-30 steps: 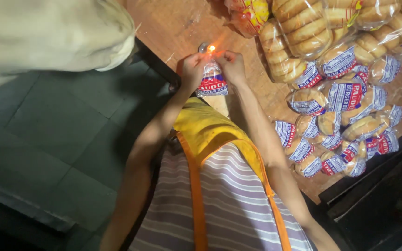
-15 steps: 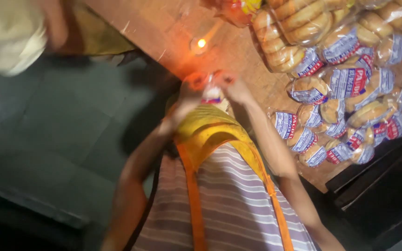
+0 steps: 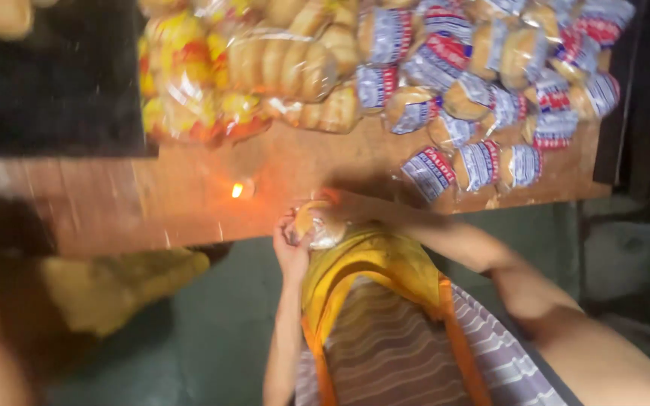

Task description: The person handles packaged burger buns on a wooden table, moving them around and occasionally placing them on a black tray. Another person is also present, handling buns and a phone.

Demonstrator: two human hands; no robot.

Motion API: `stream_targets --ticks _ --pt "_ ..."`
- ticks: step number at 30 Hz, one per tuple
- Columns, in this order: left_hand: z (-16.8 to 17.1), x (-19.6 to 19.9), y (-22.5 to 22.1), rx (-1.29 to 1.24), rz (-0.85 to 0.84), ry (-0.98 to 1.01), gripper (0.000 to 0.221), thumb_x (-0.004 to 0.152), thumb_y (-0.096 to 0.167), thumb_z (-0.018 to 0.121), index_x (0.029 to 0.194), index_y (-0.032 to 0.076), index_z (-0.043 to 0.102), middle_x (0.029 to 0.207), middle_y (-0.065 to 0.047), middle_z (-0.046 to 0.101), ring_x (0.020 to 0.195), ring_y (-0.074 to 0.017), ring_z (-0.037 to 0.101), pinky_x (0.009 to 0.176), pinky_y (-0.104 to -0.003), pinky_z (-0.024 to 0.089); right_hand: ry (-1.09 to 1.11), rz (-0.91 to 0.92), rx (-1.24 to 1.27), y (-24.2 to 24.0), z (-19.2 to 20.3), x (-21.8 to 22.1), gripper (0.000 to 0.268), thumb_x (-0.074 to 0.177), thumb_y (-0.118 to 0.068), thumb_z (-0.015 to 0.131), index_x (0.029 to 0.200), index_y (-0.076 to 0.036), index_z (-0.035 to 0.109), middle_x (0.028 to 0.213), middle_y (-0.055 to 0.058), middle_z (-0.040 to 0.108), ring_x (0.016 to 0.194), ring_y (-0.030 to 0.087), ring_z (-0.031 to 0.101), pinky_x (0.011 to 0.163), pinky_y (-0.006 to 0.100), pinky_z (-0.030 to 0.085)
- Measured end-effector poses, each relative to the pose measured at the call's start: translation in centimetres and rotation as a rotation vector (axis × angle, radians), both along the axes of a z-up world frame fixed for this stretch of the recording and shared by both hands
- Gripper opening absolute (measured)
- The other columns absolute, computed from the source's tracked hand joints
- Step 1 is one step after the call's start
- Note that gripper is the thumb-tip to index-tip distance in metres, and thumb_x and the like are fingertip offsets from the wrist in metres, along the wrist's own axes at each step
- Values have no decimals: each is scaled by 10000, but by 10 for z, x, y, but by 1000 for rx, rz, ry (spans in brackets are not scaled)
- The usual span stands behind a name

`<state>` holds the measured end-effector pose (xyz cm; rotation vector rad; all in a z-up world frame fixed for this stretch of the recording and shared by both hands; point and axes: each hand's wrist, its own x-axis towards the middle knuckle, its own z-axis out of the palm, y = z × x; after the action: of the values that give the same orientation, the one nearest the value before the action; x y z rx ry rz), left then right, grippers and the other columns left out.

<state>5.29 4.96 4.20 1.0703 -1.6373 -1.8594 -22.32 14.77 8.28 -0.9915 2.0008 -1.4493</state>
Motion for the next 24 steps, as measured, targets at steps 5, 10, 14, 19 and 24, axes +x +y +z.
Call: stream_targets --ticks 5,10,14,19,24 --pt "61 -64 6 330 -164 280 458 936 -68 646 1348 36 476 1510 -129 507 1380 -229 537 1174 -372 414 5 -185 -23 74 29 -65 420 859 -167 824 1224 -42 658 1266 160 658 1143 292 619 983 415 512" --pt "96 -111 12 420 -232 242 377 963 15 623 1317 44 499 1434 -136 565 1296 -253 602 1086 -394 503 -3 -297 -49 133 81 -131 538 857 -193 836 1324 -51 610 1292 148 654 1164 318 625 1009 435 517" --pt "77 -121 26 249 -294 97 360 984 -6 634 1326 11 523 1378 -128 587 1247 -229 608 1038 -349 489 -31 -361 -69 147 127 -177 632 855 -213 846 1404 -58 572 1312 138 652 1181 338 629 1030 451 521" --pt "63 -133 65 322 -280 -38 325 1001 53 638 1316 6 572 1271 -150 669 1111 -212 660 929 -343 543 792 -368 261 130 88 -253 554 833 -399 809 1256 -68 675 1272 176 660 1148 415 629 972 516 459" --pt "74 -144 88 351 -167 -112 326 959 78 634 1280 31 594 1318 -91 654 1105 -162 657 885 -324 571 571 -193 280 79 40 -350 390 967 -420 731 1133 -67 737 1178 152 702 1129 387 637 976 540 442"
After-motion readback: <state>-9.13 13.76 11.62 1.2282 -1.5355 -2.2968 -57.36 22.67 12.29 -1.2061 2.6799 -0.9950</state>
